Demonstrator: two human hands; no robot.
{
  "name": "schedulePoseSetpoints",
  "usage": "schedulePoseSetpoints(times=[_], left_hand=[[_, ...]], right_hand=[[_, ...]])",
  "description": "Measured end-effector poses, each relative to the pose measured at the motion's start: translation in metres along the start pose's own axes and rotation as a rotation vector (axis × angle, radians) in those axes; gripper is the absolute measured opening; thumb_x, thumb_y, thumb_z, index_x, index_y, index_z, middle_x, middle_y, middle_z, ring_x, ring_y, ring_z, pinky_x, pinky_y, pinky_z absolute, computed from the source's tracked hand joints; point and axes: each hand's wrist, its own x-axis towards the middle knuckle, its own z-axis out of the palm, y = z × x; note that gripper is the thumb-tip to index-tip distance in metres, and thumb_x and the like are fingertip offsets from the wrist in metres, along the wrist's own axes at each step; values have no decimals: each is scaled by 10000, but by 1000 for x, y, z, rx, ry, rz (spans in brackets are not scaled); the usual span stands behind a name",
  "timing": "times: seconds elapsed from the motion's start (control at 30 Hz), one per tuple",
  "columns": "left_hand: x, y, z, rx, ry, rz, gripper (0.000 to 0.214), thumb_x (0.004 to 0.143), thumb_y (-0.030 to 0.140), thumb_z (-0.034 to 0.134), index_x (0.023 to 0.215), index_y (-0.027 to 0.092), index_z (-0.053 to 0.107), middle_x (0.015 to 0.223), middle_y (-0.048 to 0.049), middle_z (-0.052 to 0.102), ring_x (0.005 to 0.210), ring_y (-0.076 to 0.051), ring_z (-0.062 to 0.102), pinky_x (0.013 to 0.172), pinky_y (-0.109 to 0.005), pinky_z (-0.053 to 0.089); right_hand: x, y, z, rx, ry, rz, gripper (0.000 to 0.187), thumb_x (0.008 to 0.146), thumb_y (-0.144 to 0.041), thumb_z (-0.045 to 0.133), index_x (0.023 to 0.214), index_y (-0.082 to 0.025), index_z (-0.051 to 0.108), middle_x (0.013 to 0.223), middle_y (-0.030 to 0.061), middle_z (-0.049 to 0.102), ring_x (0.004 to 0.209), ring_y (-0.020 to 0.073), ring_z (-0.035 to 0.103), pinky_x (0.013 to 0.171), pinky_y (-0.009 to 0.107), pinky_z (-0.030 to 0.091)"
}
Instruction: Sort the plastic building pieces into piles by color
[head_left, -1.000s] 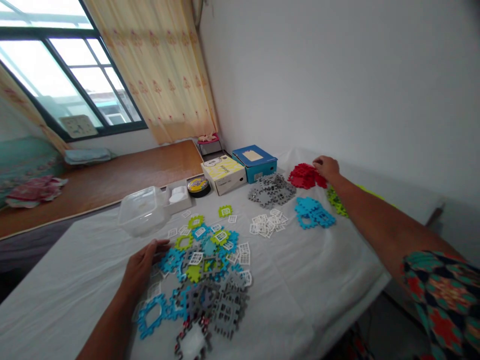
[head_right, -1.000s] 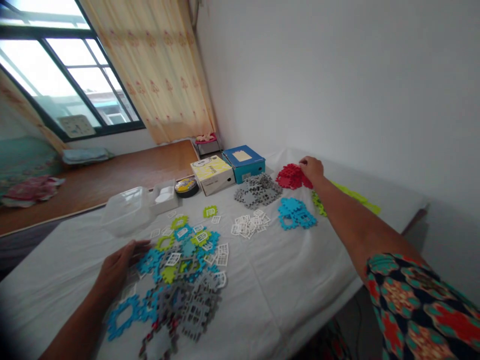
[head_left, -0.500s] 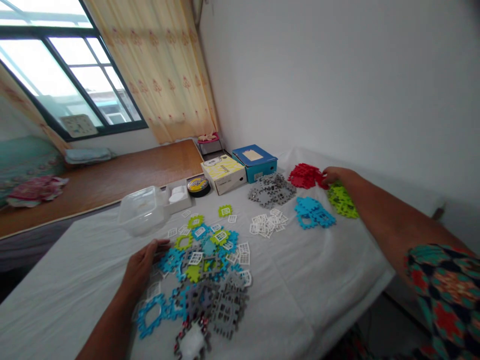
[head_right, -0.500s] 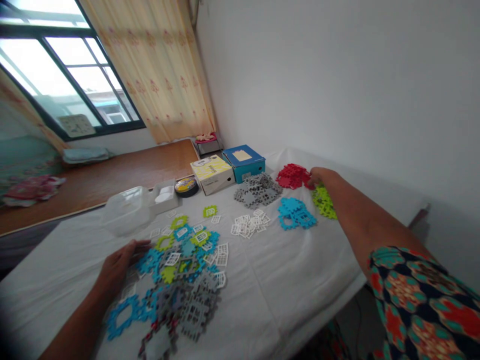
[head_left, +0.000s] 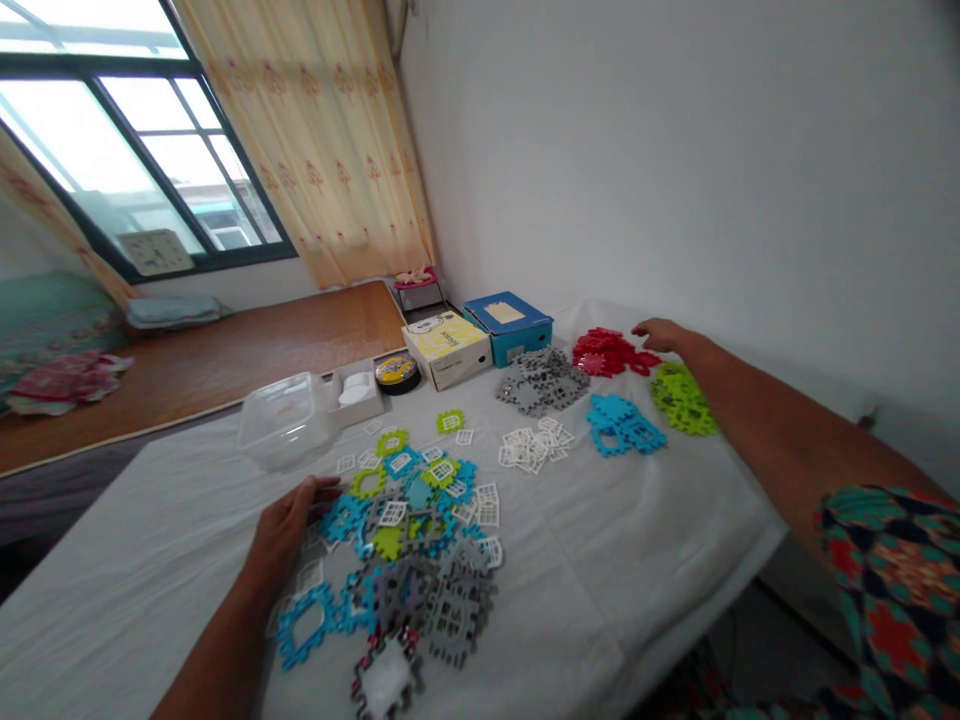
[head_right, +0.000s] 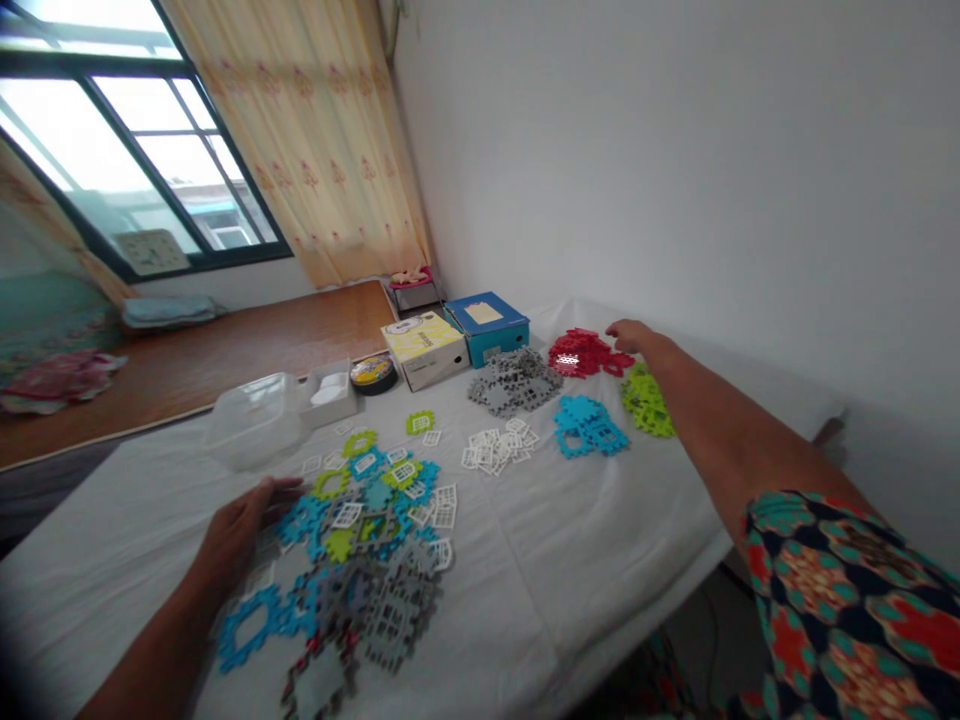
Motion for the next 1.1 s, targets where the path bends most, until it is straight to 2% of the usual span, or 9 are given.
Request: schedulePoseSetpoints(times=[0.13, 0.23, 0.37, 0.47, 0.6, 0.73, 0.87, 0.97, 1.1], left_hand=[[0, 1, 3, 10, -2, 23, 651, 743, 738, 532, 961, 155, 723, 929, -108, 749, 886, -258, 690, 831, -394, 546], [-5, 5, 8, 12, 15, 48, 701, 729, 768, 513, 922, 127, 723, 902, -128, 743, 857, -258, 684, 813, -394, 538], [-8, 6, 12, 17, 11, 81, 744, 724, 791, 498, 926, 111, 723, 876, -135, 736, 822, -242, 672, 799, -381, 522], [-8, 3, 12, 7, -1, 95, 748, 735, 792, 483, 943, 113, 718, 853, -129, 732, 795, -235, 666, 779, -381, 518], [-7, -3, 14, -24, -9, 131, 728, 744, 781, 489, 926, 113, 715, 839, -123, 727, 796, -230, 664, 775, -370, 513], [-5, -6, 16, -36, -20, 149, 720, 765, 764, 480, 939, 106, 714, 825, -114, 721, 777, -216, 656, 763, -353, 508], [-6, -4, 17, -17, -17, 160, 742, 758, 778, 465, 933, 103, 717, 838, -117, 723, 763, -210, 647, 747, -345, 503], [-9, 1, 17, 3, -21, 158, 753, 758, 780, 458, 940, 99, 720, 862, -123, 727, 765, -211, 644, 740, -343, 500], [-10, 3, 17, 27, -18, 160, 756, 770, 775, 439, 949, 98, 723, 856, -126, 727, 767, -216, 645, 736, -344, 502]], right_hand=[[-10, -26, -23, -12, -76, -73, 255, 732, -57, 592, 935, -110, 736, 994, 146, 724, 884, 208, 651, 833, 324, 466], [-46, -83, -15, 100, -138, -303, 263, 790, -130, 607, 1021, -172, 724, 1047, 96, 724, 918, 204, 654, 850, 316, 476], [-139, -185, 9, 385, -384, -659, 238, 884, -258, 541, 1055, -211, 699, 1033, 53, 725, 894, 174, 663, 810, 304, 509], [-216, -252, 23, 450, -582, -951, 224, 904, -251, 535, 1059, -198, 687, 985, 47, 728, 836, 157, 662, 778, 294, 509], [-289, -313, 35, 412, -595, -1333, 233, 913, -170, 544, 1112, -198, 662, 1068, 67, 705, 975, 169, 609, 868, 313, 457], [-312, -342, 50, 301, -535, -1617, 205, 933, -229, 556, 1107, -237, 664, 1189, 53, 672, 1113, 221, 523, 884, 365, 406], [-294, -351, 61, 224, -452, -1467, 236, 933, -186, 545, 1133, -243, 656, 1283, 41, 625, 1177, 231, 478, 877, 370, 388], [-290, -354, 55, 238, -422, -1365, 250, 919, -204, 570, 1153, -230, 651, 1243, 66, 640, 1144, 232, 488, 874, 370, 379], [-314, -351, 40, 241, -589, -1547, 356, 868, -420, 637, 1159, -215, 635, 1122, 76, 680, 1025, 237, 534, 827, 369, 389]])
